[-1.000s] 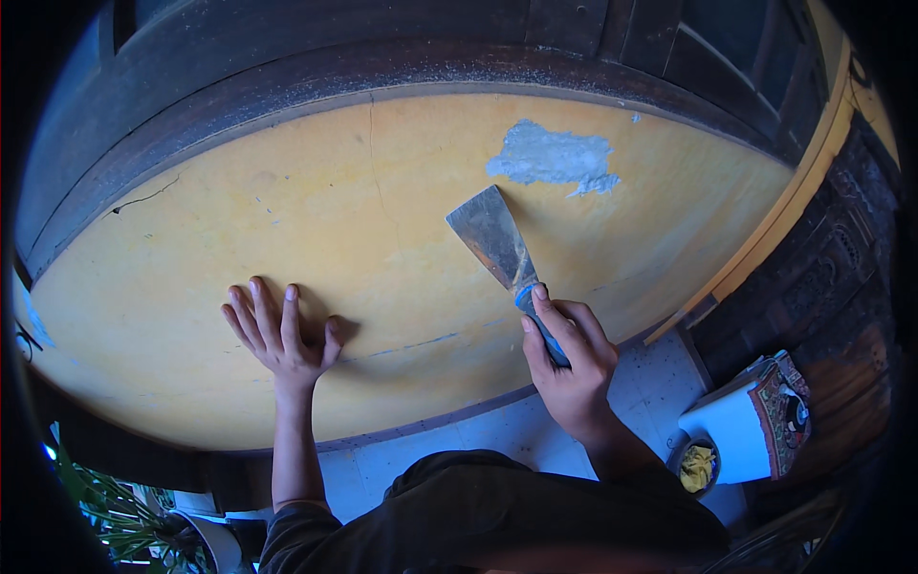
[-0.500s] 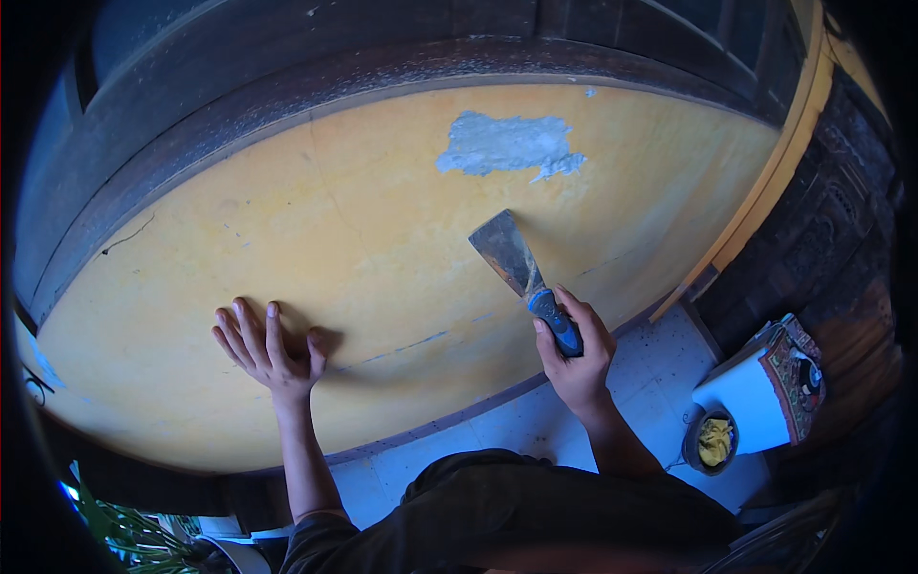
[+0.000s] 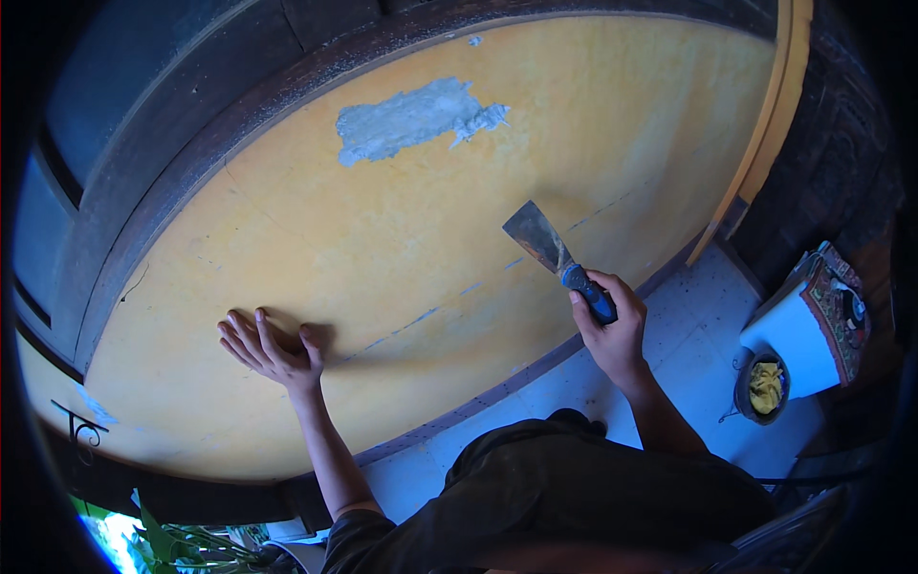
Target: The person scrapes old paint or plaster from a wall using a putty knife.
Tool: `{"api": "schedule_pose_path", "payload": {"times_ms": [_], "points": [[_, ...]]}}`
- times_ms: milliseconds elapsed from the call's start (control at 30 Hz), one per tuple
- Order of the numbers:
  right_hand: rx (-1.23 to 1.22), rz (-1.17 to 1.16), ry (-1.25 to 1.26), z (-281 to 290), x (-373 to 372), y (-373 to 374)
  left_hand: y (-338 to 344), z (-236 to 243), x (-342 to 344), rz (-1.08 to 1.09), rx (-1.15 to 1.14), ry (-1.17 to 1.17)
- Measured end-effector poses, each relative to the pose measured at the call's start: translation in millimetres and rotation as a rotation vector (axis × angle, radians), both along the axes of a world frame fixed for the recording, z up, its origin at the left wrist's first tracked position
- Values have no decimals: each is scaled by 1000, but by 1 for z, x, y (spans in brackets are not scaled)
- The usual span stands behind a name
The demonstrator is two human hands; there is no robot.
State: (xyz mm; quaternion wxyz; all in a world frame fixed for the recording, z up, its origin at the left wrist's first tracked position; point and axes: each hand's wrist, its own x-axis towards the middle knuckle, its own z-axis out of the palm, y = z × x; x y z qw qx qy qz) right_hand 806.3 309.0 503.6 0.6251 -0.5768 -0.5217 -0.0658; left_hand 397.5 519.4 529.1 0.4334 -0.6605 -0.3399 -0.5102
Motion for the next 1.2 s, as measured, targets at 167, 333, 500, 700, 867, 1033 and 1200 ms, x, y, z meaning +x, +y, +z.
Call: {"api": "schedule_pose_path", "payload": {"times_ms": [167,333,500,700,867,1033,1200], "points": [[-11,18,-9,-6,26,-15,-7,6,3,-5,-10,12],[-25,72,-42,-20,55,-35,-37,25,64,-73,-216,-111],[-158,72,11,-25,95,-68,-58,87,162,86,-268,97],[-246,82,72,-54,134,-100,-56,119,201,239,-297,-32],[-345,73,145,-76,165,-125,-62,118,206,284,-289,-72],[-366,62,141,-80,188,-134,-68,115,209,304,-286,-105],[-366,31,124,-79,190,-129,-70,111,213,291,-297,-54]]}}
